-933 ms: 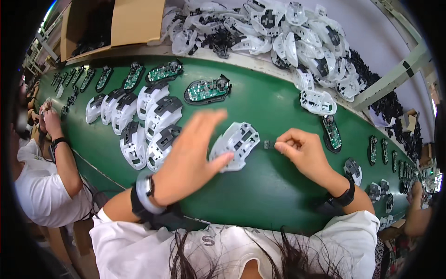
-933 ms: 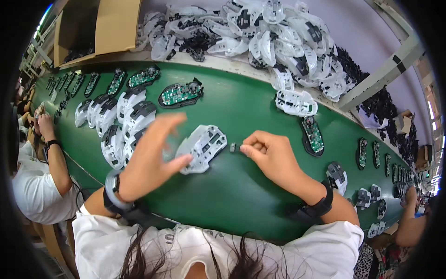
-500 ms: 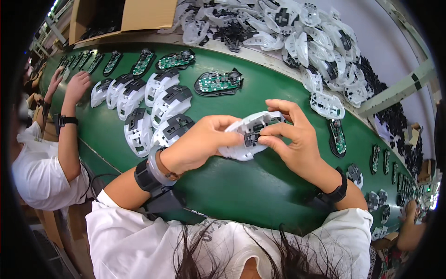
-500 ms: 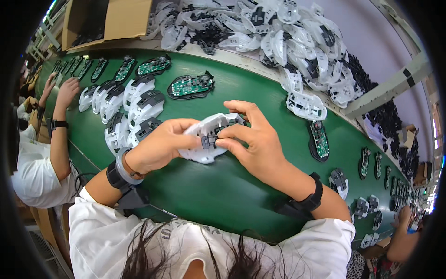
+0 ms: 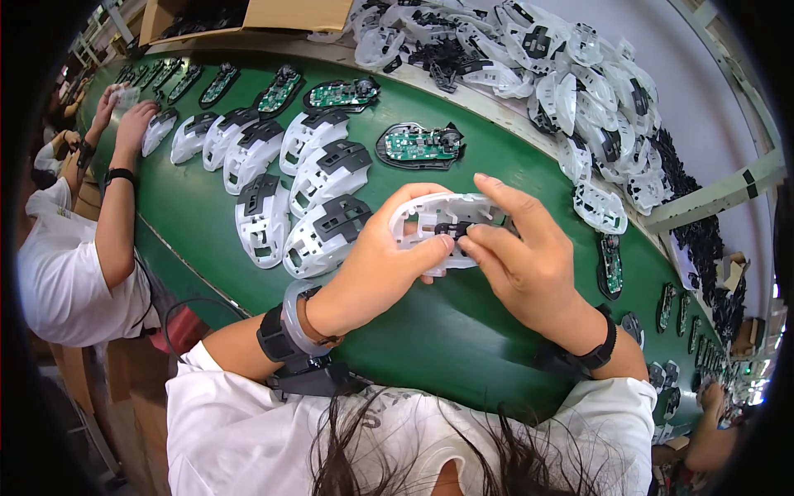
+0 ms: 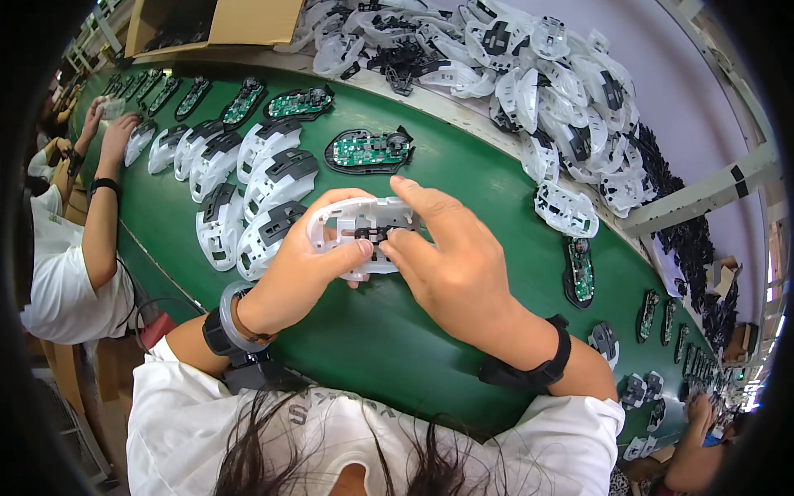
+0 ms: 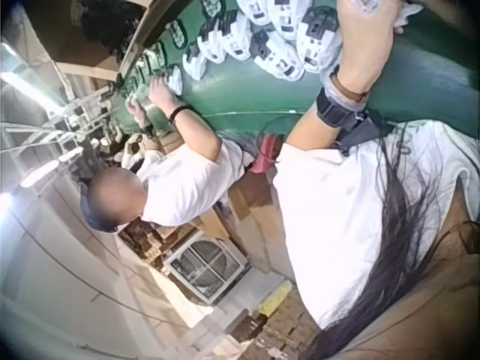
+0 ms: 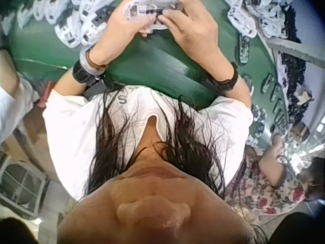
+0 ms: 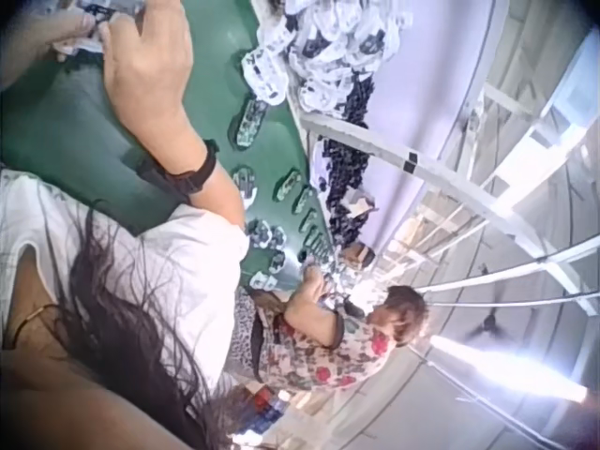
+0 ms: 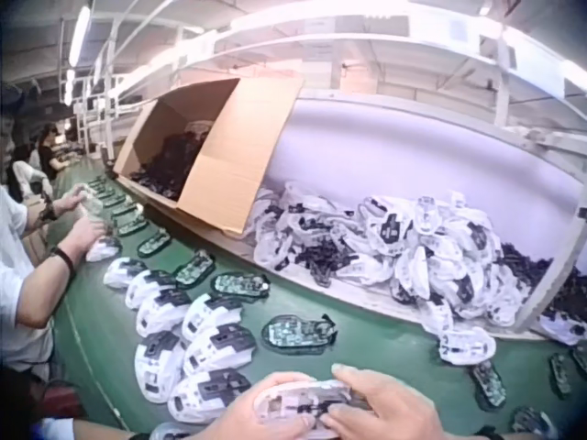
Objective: The person assembles electronic devices by inserting small black components into white plastic casings on a green workbench. They repeatedly pick up a casing, insert a component, and place the assembled unit aside, while other workers perform similar tasks nearby.
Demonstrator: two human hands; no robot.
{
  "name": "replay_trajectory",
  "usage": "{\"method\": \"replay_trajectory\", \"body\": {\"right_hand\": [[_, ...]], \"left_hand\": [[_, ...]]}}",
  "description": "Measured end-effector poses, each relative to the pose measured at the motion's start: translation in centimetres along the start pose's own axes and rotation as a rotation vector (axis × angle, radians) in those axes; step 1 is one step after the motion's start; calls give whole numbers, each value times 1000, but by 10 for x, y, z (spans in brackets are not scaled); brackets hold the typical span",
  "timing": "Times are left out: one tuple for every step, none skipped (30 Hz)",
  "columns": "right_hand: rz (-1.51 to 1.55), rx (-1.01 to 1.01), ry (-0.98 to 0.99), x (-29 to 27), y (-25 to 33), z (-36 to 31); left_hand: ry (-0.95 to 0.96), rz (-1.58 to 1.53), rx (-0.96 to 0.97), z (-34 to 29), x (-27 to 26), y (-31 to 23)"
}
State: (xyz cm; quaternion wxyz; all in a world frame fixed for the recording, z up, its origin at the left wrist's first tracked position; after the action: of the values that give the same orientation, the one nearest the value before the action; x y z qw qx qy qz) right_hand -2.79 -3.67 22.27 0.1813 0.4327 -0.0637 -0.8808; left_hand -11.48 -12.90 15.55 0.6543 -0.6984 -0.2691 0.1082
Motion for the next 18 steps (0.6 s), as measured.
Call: {"method": "replay_trajectory", "body": {"right_hand": [[1, -6, 6, 1, 2, -1], [14, 53, 49, 4, -1, -2], [26, 113, 92, 7, -4, -4], [38, 175, 134, 10, -7, -7], [19, 165, 136, 10, -4, -7], [1, 155, 139, 9, -1, -7], [-17, 145, 136, 10, 0, -6], [-65, 112, 104, 8, 4, -8], [-113, 80, 73, 6, 9, -11], [-161, 49, 47, 4, 13, -15], [-157, 50, 52, 5, 13, -14], [-152, 51, 56, 7, 12, -12], [-149, 53, 56, 8, 12, -11], [-152, 46, 97, 11, 13, -12], [-155, 41, 138, 14, 15, -14], [-168, 38, 178, 15, 14, -16], [-100, 4, 158, 14, 15, -17], [-34, -30, 137, 14, 15, -19]], "left_hand": [[2, 10, -16, 0, -1, 2], [4, 20, -33, -1, -3, 5], [6, 30, -49, -1, -4, 7], [10, 22, -36, -1, -4, 8], [14, 13, -23, -1, -5, 9], [17, 5, -9, -2, -5, 9], [10, 24, 1, -3, -5, 7], [2, 42, 11, -4, -4, 4], [-7, 61, 21, -5, -3, 1], [-15, 68, 38, -6, -2, 0], [-23, 75, 54, -6, -1, -1], [-31, 83, 71, -7, -1, -2], [-35, 100, 44, -6, -2, 1], [-39, 118, 18, -5, -4, 4], [-42, 138, -9, -5, -5, 7], [-56, 135, -14, -3, -6, 7], [-69, 134, -18, -3, -8, 8], [-79, 133, -23, -4, -11, 8]]}}
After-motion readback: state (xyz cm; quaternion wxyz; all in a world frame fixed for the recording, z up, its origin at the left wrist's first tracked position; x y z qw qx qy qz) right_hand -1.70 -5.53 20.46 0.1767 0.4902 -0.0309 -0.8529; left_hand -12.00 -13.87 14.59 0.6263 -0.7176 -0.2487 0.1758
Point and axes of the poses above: each hand's wrist, its own z-axis towards the middle knuckle, its own x-axis out of the palm, y = z × x, the point moved 7 cm from there along z, towards the middle knuckle, and after that the axes turned 5 degrees about z, right-handed, at the moved point
